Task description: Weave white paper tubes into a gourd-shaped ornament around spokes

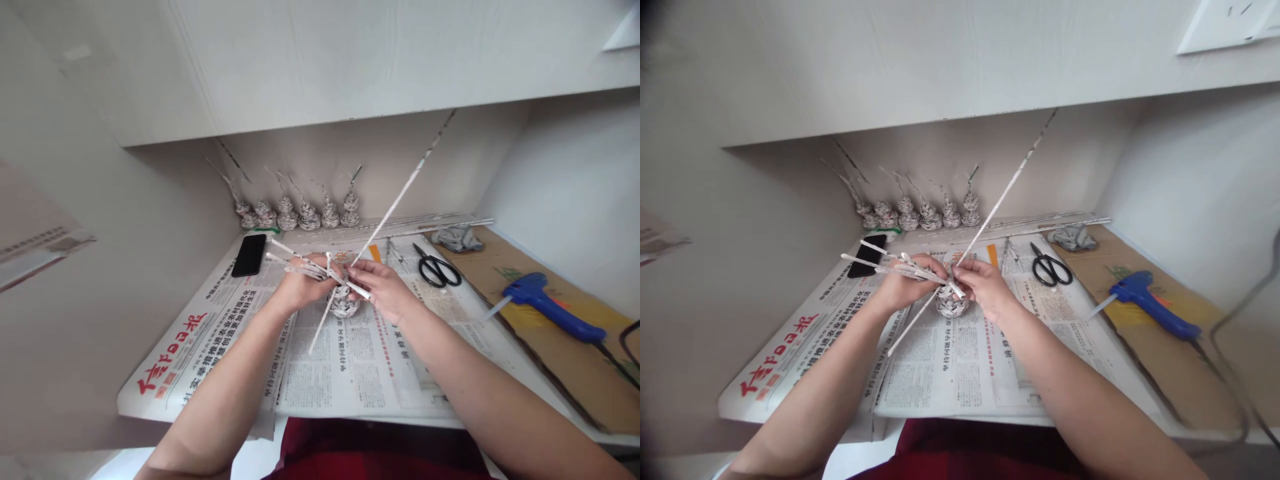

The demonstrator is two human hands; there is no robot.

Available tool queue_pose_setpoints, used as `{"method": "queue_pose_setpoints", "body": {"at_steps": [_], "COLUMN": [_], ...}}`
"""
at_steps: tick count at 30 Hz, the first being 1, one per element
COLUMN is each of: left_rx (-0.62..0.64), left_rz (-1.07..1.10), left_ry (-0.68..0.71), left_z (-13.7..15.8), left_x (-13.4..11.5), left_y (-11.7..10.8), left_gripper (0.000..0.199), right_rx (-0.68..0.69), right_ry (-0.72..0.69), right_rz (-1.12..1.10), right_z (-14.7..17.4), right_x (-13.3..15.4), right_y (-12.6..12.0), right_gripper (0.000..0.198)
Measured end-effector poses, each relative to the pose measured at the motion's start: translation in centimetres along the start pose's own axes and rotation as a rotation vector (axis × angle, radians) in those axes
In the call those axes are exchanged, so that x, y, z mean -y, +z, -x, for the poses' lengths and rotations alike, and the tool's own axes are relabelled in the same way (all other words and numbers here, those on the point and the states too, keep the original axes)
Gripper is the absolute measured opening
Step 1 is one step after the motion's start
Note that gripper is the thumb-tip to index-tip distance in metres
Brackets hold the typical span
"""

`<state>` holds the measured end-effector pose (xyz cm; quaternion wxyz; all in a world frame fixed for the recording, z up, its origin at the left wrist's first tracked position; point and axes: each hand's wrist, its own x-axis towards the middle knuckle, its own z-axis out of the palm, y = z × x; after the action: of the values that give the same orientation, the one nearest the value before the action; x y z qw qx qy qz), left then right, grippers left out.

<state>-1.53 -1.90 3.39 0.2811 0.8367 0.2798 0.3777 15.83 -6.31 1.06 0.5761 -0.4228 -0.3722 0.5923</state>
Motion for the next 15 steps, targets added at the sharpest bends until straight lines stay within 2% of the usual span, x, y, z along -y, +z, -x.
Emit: {"method": "queue_pose_setpoints", "body": {"at_steps": [4, 10, 15], "left_rx": [-0.011, -0.019, -0.027], "left_rz": [-0.028, 0.02, -0.022], "left_ry": [0.0, -0.04, -0.017], "left_z": [0.04, 0.16, 0.07], "left_x": [-0.47, -0.49, -0.5], "left_y": [0.06, 0.13, 0.12], "left_gripper": [0.006, 0.002, 0.005], "right_rx": [-0.069, -0.053, -0.035], "right_ry": [-0.143, -0.165, -0.271], "right_rz": [0.134, 0.17, 0.312], "right_z": [0.23, 0.3, 0.29], "right_x": [-0.44, -0.52, -0.61], "right_y": [0.38, 0.19, -0.09], "right_gripper": [0.039, 0.038, 0.03]}}
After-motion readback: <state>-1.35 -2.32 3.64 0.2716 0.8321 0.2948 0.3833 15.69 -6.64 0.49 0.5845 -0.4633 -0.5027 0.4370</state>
